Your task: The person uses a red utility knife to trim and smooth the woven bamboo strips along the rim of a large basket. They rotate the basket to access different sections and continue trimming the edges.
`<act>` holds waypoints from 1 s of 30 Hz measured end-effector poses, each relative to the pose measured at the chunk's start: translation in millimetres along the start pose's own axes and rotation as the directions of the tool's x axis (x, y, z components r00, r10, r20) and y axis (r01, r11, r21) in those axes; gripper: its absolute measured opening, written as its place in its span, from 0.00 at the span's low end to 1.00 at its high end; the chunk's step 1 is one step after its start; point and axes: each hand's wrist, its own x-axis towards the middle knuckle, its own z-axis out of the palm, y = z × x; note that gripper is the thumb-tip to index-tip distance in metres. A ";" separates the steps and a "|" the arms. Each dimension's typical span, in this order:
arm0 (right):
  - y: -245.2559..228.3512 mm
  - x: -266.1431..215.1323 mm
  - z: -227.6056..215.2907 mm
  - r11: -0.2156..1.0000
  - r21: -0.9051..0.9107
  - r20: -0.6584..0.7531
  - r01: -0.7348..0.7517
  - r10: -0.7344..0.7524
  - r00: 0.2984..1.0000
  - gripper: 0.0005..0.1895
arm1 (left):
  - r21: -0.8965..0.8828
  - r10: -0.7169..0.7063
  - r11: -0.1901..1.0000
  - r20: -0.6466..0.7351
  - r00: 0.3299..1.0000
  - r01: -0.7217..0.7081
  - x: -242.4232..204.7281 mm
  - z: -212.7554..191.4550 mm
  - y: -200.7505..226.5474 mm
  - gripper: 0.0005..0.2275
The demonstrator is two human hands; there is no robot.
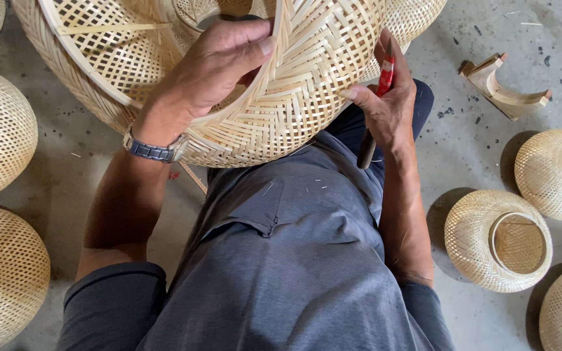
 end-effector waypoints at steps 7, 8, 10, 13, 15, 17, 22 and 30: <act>13.8 10.8 -1.8 0.992 0.124 0.054 -0.032 0.025 0.998 0.52 | 0.112 -0.127 0.983 -0.134 0.983 0.143 1.9 12.5 -5.5 0.16; 16.7 11.9 -1.2 0.991 0.134 0.052 -0.032 0.025 0.998 0.51 | 0.122 -0.153 0.977 -0.155 0.976 0.173 2.0 13.1 -6.5 0.16; 21.8 12.1 -1.2 0.985 0.170 0.055 -0.027 0.018 0.998 0.49 | 0.094 -0.135 0.984 -0.160 0.978 0.151 2.9 15.1 -9.5 0.17; 29.1 10.4 -0.7 0.974 0.226 0.064 -0.029 0.015 0.998 0.48 | 0.016 0.032 0.999 -0.112 0.993 -0.031 6.4 11.6 -18.6 0.18; 32.3 9.4 -3.0 0.971 0.234 0.060 -0.044 0.031 0.998 0.48 | 0.017 0.191 0.982 -0.068 0.979 -0.190 7.4 8.9 -26.2 0.19; 35.1 8.5 -4.4 0.982 0.182 0.033 -0.052 0.046 0.998 0.49 | -0.041 0.174 0.983 -0.085 0.981 -0.177 8.2 9.2 -34.9 0.19; 41.1 8.4 -7.1 0.986 0.155 0.026 -0.054 0.050 0.998 0.48 | 0.138 -0.196 0.963 -0.230 0.953 0.231 12.6 4.2 -55.6 0.17; 46.7 8.6 -6.5 0.960 0.271 0.019 -0.071 0.068 0.997 0.44 | -0.247 -0.071 0.968 -0.142 0.987 0.034 26.6 4.8 -60.9 0.14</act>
